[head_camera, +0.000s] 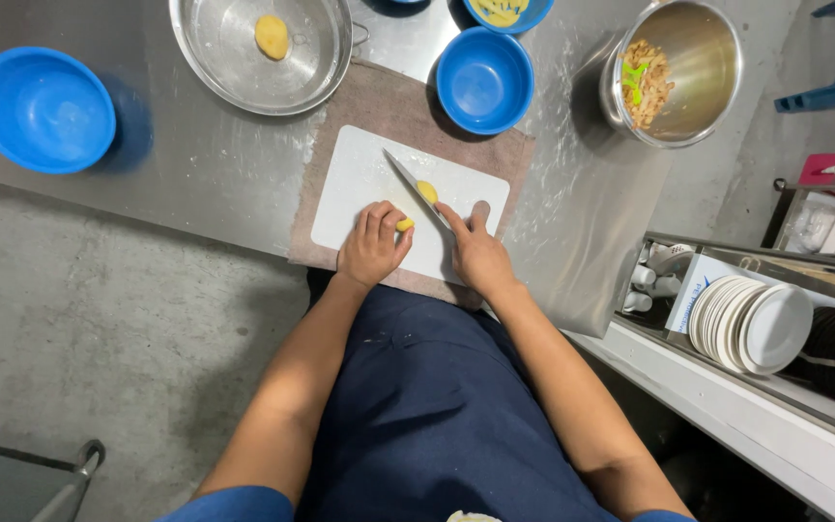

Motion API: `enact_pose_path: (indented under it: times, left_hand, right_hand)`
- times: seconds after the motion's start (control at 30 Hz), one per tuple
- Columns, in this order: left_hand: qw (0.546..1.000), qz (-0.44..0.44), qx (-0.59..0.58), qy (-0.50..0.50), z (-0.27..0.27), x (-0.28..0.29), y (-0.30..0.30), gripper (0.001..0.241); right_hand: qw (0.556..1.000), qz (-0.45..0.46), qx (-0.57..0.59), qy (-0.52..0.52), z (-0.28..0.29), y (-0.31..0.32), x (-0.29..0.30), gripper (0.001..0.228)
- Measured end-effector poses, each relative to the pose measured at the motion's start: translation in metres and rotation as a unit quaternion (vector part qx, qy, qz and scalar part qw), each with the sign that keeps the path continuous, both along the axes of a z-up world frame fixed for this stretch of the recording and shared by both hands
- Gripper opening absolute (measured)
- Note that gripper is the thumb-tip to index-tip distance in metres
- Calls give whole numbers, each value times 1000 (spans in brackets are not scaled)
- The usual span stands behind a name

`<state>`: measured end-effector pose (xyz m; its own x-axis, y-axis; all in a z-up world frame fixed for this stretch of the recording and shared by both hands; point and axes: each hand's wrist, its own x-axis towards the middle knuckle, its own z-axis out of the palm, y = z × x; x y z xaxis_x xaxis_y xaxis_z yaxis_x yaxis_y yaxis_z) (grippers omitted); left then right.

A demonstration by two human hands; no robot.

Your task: The person washes a white cutting board and a knife at a sink, then moves to a stainless steel preparation table. They place the board on the table and proceed to slice a peeled potato into thin rounds and then into strips using the knife.

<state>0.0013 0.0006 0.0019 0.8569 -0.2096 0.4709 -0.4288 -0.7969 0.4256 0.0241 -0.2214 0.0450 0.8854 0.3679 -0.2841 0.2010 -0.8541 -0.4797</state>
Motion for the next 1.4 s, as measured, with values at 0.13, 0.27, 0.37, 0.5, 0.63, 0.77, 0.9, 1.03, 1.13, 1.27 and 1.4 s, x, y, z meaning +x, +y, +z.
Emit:
enact_pose_path:
  times: [0.13,0.27,0.37,0.5,0.63,0.77,0.9,1.03,1.13,1.27,1.4]
  left_hand:
    - [1000,-1,-3,-4,3,-1,-1,48]
    - [1000,-3,-13,-2,2,0,-1,47]
    - [1000,-5,-15,0,-1,0,-1,48]
    - [1000,-5,-16,2,-1,0,-1,48]
    - [1000,-8,-15,5,1,0,-1,48]
    - [1000,-6,-18,-6,1,-1,-1,46]
    - [1000,-9,-16,-5,-1,-3,0,43]
    - [1000,-12,-7,4,-1,-4,0,45]
    - [1000,-12,-6,9,-3,-4,0,45]
    - [1000,-12,-10,12,-4,-4,0,48]
    - [1000,-11,-7,12,-2,-5,1,51]
  right_hand:
    - [1000,-2,-10,10,20,3,2,86]
    - [998,16,14,63,33,3,4,93]
    - [995,22,56,78,38,2,4,94]
    - [989,-26,100,106,43,2,3,80]
    - [992,-47,81,88,20,-4,-2,53]
    - [994,-31,93,39,26,-3,-13,28]
    - [997,7,81,12,37,0,-25,27]
    - [997,28,77,0,34,-3,-33,28]
    - [998,26,64,-1,36,-4,-36,23]
    - [997,40,64,-14,34,-9,-41,22]
    - [997,53,41,-26,38,-10,-42,24]
